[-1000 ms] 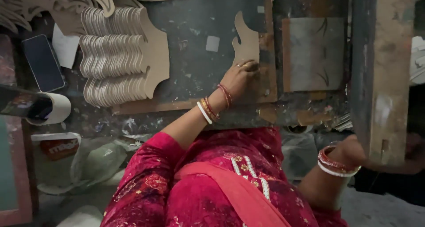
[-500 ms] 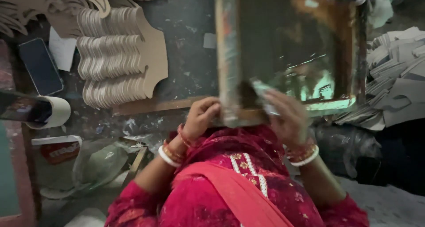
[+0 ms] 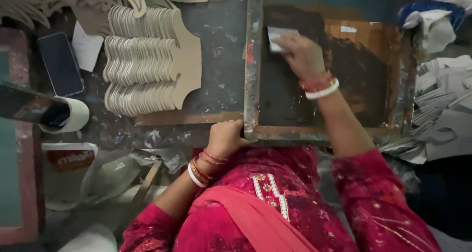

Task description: Manual screen printing of designs onto decorative paper cutouts.

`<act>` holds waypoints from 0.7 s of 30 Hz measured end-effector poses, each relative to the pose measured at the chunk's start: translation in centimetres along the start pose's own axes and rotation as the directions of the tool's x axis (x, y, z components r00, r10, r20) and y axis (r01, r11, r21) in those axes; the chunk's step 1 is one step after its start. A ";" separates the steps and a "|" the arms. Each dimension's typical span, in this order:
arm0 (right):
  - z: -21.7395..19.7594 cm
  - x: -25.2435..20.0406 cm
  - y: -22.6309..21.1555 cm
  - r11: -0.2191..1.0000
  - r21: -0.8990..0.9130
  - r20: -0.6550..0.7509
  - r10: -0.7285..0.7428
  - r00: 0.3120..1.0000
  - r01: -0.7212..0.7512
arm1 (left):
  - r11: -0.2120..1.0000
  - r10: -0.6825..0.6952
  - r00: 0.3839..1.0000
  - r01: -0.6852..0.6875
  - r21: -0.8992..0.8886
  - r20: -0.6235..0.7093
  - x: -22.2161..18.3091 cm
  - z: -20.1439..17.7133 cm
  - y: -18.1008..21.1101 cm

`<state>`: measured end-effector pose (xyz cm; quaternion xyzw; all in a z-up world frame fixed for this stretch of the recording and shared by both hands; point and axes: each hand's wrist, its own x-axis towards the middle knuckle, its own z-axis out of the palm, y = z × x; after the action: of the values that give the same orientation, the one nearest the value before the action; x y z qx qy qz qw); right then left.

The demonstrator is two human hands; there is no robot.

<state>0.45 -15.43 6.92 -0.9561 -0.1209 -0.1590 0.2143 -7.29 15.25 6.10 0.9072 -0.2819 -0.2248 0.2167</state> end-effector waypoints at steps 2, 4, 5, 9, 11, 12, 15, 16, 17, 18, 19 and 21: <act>-0.8 -3.1 -2.8 1.000 -0.019 0.038 0.018 0.999 -0.018 | 1.000 0.002 1.000 -0.002 0.002 0.003 0.0 0.3 -0.2; -2.5 -6.3 -7.1 0.922 -0.273 0.335 0.360 0.871 -0.276 | 1.000 0.001 1.000 -0.001 0.001 0.025 0.4 0.4 -0.5; -3.1 -8.2 -8.5 0.923 -0.276 0.333 0.355 0.874 -0.270 | 1.000 0.001 1.000 -0.001 -0.001 0.018 0.4 0.2 -0.3; -5.1 -13.8 -12.8 0.991 0.022 0.135 0.130 0.982 -0.134 | 0.980 -0.068 0.997 0.059 -0.189 -0.041 -0.6 -1.3 1.1; -5.8 -14.8 -13.9 0.986 0.042 0.114 0.157 0.981 -0.163 | 0.949 -0.126 0.992 0.111 -0.293 -0.032 -1.5 -3.0 2.5; -6.2 -15.1 -14.3 0.980 0.081 -0.002 0.182 0.983 -0.182 | 0.856 -0.092 0.995 0.099 -0.508 0.038 -2.0 -4.2 3.3; -5.8 -18.0 -11.9 0.969 0.233 -0.354 0.164 0.921 -0.084 | 0.750 0.068 0.995 0.001 -0.662 0.079 -3.3 -6.6 5.7; -5.5 -19.5 -10.5 0.952 0.303 -0.570 0.139 0.810 0.050 | 0.769 0.183 0.981 -0.102 -0.631 0.065 -3.7 -7.2 6.5; -6.9 -19.7 -10.2 0.952 0.303 -0.569 0.136 0.811 0.053 | 0.768 0.181 0.982 -0.102 -0.633 0.061 -3.2 -7.6 7.2; -8.0 -19.8 -10.5 0.957 0.285 -0.573 0.132 0.809 0.046 | 0.613 0.361 0.930 -0.293 -0.733 -0.070 -2.7 -8.1 7.8; -8.8 -19.6 -11.1 0.962 0.269 -0.575 0.127 0.808 0.041 | 0.414 0.504 0.835 -0.457 -0.787 -0.220 -2.3 -8.5 8.4; -10.2 -20.6 -9.9 0.971 0.238 -0.583 0.115 0.804 0.033 | 0.438 0.323 0.918 -0.362 -0.823 -0.232 5.7 -0.8 3.9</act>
<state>-24.06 -14.72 12.02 -0.8285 -0.0452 -0.4291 0.3568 -4.24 9.08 7.15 0.6103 -0.3076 -0.2665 0.6796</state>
